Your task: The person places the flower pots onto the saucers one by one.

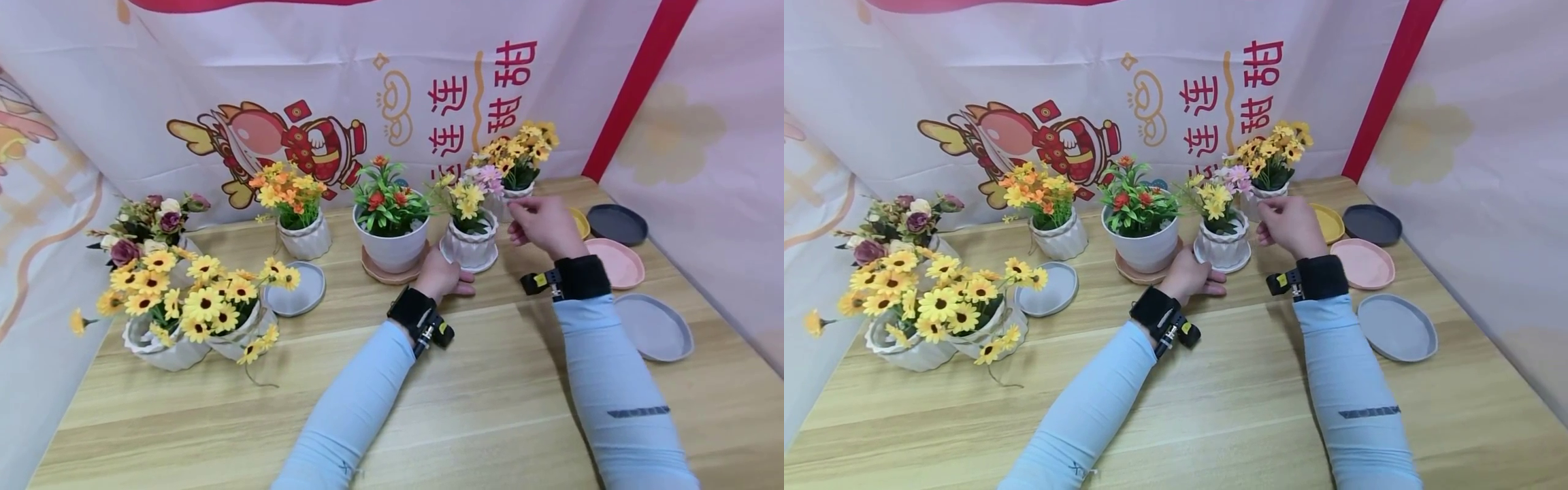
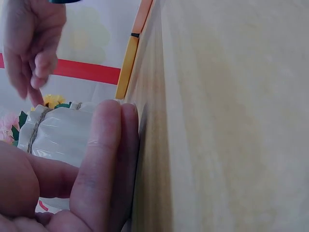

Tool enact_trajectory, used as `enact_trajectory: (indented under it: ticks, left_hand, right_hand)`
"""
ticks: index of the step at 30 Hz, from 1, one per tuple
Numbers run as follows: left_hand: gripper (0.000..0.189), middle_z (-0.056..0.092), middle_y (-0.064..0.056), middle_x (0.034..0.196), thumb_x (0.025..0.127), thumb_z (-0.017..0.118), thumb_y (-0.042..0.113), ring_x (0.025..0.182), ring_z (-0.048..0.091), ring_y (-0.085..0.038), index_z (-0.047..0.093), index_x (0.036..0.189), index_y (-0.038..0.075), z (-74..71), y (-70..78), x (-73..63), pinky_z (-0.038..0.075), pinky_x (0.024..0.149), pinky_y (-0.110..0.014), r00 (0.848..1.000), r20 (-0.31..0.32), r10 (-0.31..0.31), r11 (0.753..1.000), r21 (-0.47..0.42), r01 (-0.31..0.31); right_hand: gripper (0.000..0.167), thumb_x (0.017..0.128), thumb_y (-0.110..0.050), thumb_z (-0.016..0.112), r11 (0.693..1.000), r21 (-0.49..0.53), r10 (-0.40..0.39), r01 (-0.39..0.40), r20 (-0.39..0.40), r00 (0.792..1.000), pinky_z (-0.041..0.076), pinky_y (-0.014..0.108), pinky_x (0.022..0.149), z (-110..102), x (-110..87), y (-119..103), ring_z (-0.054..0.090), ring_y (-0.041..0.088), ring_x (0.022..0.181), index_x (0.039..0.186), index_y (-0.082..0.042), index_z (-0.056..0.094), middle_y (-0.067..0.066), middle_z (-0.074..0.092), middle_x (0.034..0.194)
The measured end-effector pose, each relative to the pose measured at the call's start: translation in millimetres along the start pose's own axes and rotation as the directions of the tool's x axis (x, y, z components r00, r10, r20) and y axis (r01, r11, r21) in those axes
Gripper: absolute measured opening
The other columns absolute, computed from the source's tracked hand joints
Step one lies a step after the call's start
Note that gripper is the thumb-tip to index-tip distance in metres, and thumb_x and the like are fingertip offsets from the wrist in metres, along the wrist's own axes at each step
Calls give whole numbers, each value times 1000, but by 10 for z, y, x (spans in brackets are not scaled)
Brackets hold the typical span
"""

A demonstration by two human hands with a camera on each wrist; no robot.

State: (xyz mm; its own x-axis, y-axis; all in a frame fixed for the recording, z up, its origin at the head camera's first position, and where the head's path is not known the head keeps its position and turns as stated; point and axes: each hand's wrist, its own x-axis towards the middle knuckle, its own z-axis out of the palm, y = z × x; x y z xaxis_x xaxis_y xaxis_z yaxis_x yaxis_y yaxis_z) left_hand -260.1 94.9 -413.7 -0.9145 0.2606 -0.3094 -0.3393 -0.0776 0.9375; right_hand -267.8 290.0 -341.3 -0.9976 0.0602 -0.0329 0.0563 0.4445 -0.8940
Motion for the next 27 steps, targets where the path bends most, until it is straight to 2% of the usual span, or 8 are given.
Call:
enact_trajectory:
  ticks: [5, 9, 11, 14, 15, 17, 22, 27]
  left_hand:
    - [37, 62, -23, 101, 102, 38, -6, 84, 67, -45, 52, 133, 9, -4, 16, -1, 61, 57, -45, 1000, -16, 13, 1000, 3, -13]
    - [48, 62, -24, 103, 98, 35, -13, 86, 67, -46, 51, 135, 12, -2, 23, -16, 61, 57, -45, 1000, -24, 2, 1000, 19, -1]
    - [49, 63, -26, 103, 97, 35, -14, 87, 67, -46, 50, 136, 11, 0, 20, -25, 61, 58, -46, 1000, -21, -3, 1000, 22, 3]
    - [49, 62, -27, 103, 97, 34, -15, 87, 67, -47, 48, 137, 10, 5, 13, -32, 61, 59, -47, 1000, -19, 2, 1000, 16, -2]
    - [50, 62, -27, 103, 96, 33, -15, 86, 67, -47, 48, 137, 10, 8, 10, -34, 61, 58, -47, 1000, -19, 6, 1000, 14, -6]
    - [51, 63, -27, 103, 95, 33, -16, 85, 67, -47, 47, 137, 10, 8, -6, -32, 61, 57, -46, 1000, -23, 8, 1000, 12, -7]
    - [49, 64, -30, 98, 96, 35, -15, 80, 68, -45, 48, 134, 11, 12, -23, -22, 60, 53, -43, 999, -32, 3, 1000, 17, -2]
    - [49, 64, -28, 91, 94, 37, -16, 77, 68, -43, 50, 133, 12, 7, -23, 9, 60, 52, -41, 999, -44, 1, 1000, 29, 1]
  right_hand:
    - [41, 102, -25, 56, 999, -43, -27, 23, -96, 995, 60, 27, 61, -311, -17, -59, 66, 9, 63, 129, 5, 60, 13, 68, 90]
    - [39, 101, -21, 56, 975, -221, -45, 21, -106, 993, 59, 24, 57, -623, 159, 36, 67, 10, 61, 127, 8, 61, 18, 68, 94]
    - [36, 100, -17, 57, 933, -360, -47, 14, -84, 995, 58, 26, 56, -768, 325, 134, 67, 16, 61, 123, 10, 63, 24, 68, 94]
    - [30, 97, -12, 58, 816, -577, -46, 20, -30, 999, 58, 37, 65, -951, 624, 332, 66, 29, 72, 116, 11, 65, 30, 66, 99]
    - [29, 97, -10, 59, 779, -626, -33, 21, -6, 999, 58, 42, 70, -997, 715, 400, 64, 35, 79, 115, 12, 65, 31, 65, 102]
    - [28, 96, -8, 60, 731, -681, 5, 23, 39, 999, 55, 53, 79, -1064, 887, 582, 58, 43, 88, 115, 12, 64, 34, 62, 108]
    - [33, 94, -7, 65, 669, -742, 77, 49, 134, 988, 50, 60, 88, -1150, 1141, 916, 54, 47, 99, 122, 10, 61, 36, 58, 118]
    - [26, 94, -4, 64, 632, -770, 96, 88, 190, 977, 50, 58, 87, -1127, 1185, 980, 52, 44, 95, 117, 9, 65, 33, 60, 111]
